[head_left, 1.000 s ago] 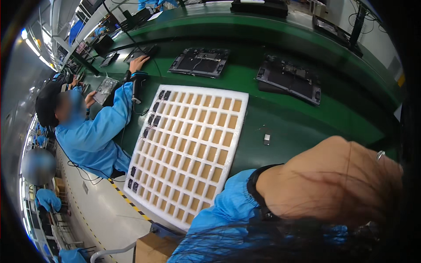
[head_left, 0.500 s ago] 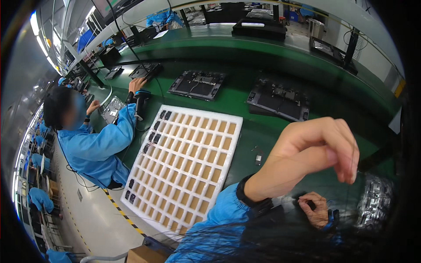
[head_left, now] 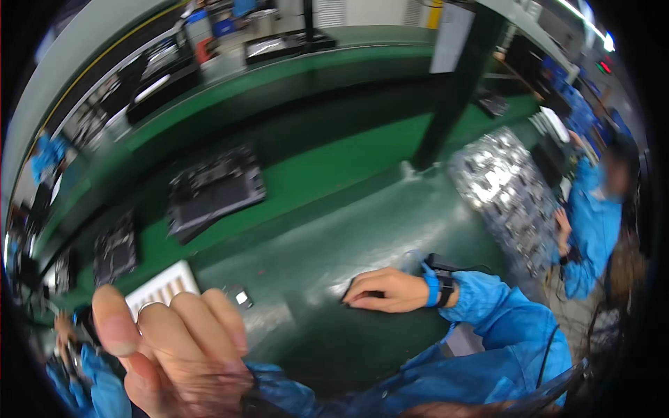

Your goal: Assembling a circuit board and connecting cables within an electronic device casing on a production line.

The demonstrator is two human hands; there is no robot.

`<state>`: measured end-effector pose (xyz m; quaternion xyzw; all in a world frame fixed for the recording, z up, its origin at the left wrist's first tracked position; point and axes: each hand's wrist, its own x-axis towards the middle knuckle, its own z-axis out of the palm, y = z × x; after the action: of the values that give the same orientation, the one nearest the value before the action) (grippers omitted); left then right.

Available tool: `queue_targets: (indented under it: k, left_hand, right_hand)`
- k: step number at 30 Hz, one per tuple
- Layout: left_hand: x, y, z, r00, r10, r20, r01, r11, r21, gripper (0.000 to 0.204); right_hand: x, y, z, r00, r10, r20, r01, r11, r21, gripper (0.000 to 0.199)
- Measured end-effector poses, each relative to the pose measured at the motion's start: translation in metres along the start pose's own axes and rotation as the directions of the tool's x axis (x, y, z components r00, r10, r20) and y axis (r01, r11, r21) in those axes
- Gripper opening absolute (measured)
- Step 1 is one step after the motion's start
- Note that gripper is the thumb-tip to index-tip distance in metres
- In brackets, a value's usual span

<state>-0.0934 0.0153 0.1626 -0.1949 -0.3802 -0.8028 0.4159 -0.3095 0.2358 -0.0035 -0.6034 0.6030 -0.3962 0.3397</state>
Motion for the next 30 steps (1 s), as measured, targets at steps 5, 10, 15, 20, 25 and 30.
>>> queue_targets:
  k: [5, 10, 15, 20, 25, 30]
  left_hand:
    - [0.003, -0.028, -0.001, 0.907, -0.386, -0.169, 0.250, 0.169, 0.954, 0.029]
    - [-0.042, -0.048, -0.120, 0.662, -0.535, -0.525, 0.401, -0.339, 0.851, 0.067]
    - [-0.101, -0.056, -0.222, 0.559, -0.522, -0.644, 0.580, -0.309, 0.754, 0.066]
    - [-0.150, -0.036, -0.164, 0.851, -0.297, -0.432, 0.452, -0.003, 0.892, 0.040]
    - [-0.143, -0.041, -0.126, 0.868, -0.148, -0.474, 0.484, 0.041, 0.874, 0.028]
    - [-0.149, -0.023, -0.112, 0.867, -0.026, -0.497, 0.498, 0.049, 0.866, 0.022]
  right_hand:
    - [-0.016, -0.005, -0.010, 0.996, -0.041, -0.084, 0.039, 0.999, -0.029, 0.020]
    - [-0.017, -0.006, -0.016, 0.988, 0.003, -0.157, 0.009, 0.997, 0.071, 0.020]
    - [-0.023, -0.006, -0.018, 0.975, 0.041, -0.219, -0.024, 0.997, 0.079, 0.021]
    - [-0.013, 0.000, 0.001, 0.978, -0.038, -0.205, 0.032, 0.999, -0.030, 0.019]
    - [-0.025, -0.028, 0.002, 0.935, 0.174, -0.308, -0.195, 0.980, -0.039, 0.012]
    - [-0.003, -0.017, 0.022, 0.945, 0.126, -0.303, -0.128, 0.992, 0.015, 0.011]
